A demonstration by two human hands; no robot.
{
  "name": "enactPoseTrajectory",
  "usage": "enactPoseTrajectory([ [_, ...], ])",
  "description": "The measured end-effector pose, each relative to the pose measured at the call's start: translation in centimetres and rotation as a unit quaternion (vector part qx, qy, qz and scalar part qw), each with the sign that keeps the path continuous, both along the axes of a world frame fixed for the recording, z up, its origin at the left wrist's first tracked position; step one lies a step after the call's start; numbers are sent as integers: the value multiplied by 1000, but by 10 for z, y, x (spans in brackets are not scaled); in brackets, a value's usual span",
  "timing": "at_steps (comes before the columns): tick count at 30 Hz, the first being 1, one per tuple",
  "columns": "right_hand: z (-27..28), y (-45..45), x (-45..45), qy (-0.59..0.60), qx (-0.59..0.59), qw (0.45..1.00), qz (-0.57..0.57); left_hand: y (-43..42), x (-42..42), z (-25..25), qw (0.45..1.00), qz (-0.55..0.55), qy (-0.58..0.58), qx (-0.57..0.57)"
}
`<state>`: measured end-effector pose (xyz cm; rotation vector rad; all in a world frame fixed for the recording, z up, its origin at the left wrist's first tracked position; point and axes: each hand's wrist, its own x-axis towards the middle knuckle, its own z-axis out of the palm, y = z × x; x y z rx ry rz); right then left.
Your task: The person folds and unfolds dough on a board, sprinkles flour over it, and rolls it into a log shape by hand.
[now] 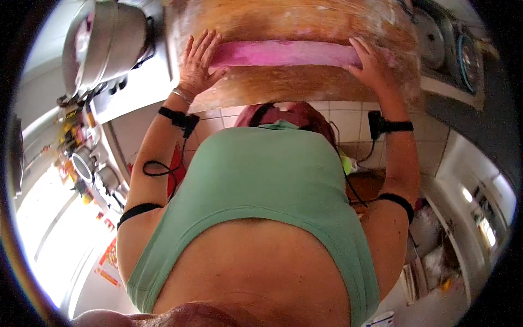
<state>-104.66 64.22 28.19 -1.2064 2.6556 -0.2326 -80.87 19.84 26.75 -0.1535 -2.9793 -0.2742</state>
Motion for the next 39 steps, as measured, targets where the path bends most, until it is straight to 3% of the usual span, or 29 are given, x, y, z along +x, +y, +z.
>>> enactPoseTrajectory([
  [2, -19, 29, -30, -17, -24, 1000, -10, -8, -3, -15, 998, -55, -24, 20],
  [5, -20, 78, -78, -20, -50, 998, -43, -37, 0, -56, 995, -50, 16, -83],
  [7, -14, 104, -88, -13, -39, 997, -67, -37, -7, -45, 996, -51, -14, -78],
  [9, -10, 110, -100, -36, 101, 991, -74, -43, -15, -45, 995, -53, -43, -68],
  [10, -14, 112, -102, -33, 103, 990, -85, -41, -17, -43, 995, -54, -58, -61],
  [12, -27, 107, -99, -23, 114, 993, 19, -33, -20, -33, 995, -47, -73, -44],
  [15, -7, 71, -75, -65, 190, 980, -4, -12, -27, -10, 996, -57, -68, -17],
  [16, -15, 71, -77, -67, 187, 980, -9, -4, -30, -5, 996, -77, -49, -3],
  [18, -28, 68, -72, -30, 75, 996, 34, 8, -35, -7, 993, -97, -66, 10],
  [28, -11, 66, -49, 62, 39, 995, 65, 38, -54, -26, 993, -83, -75, -41],
  [30, -7, 70, -37, 206, 31, 976, 68, 38, -48, -33, 995, -70, -28, -66],
  [31, -13, 75, -35, 204, 31, 976, 64, 40, -46, -36, 995, -74, -30, -67],
  [33, -30, 89, -32, 326, -14, 942, 75, 44, -40, -41, 996, -34, 7, -86],
  [36, -60, 104, -27, 252, -61, 964, 61, 39, -37, -42, 996, -35, -30, -79],
  [39, -25, 99, -15, 155, -56, 986, -28, 44, -42, -25, 999, -43, -6, -21],
])
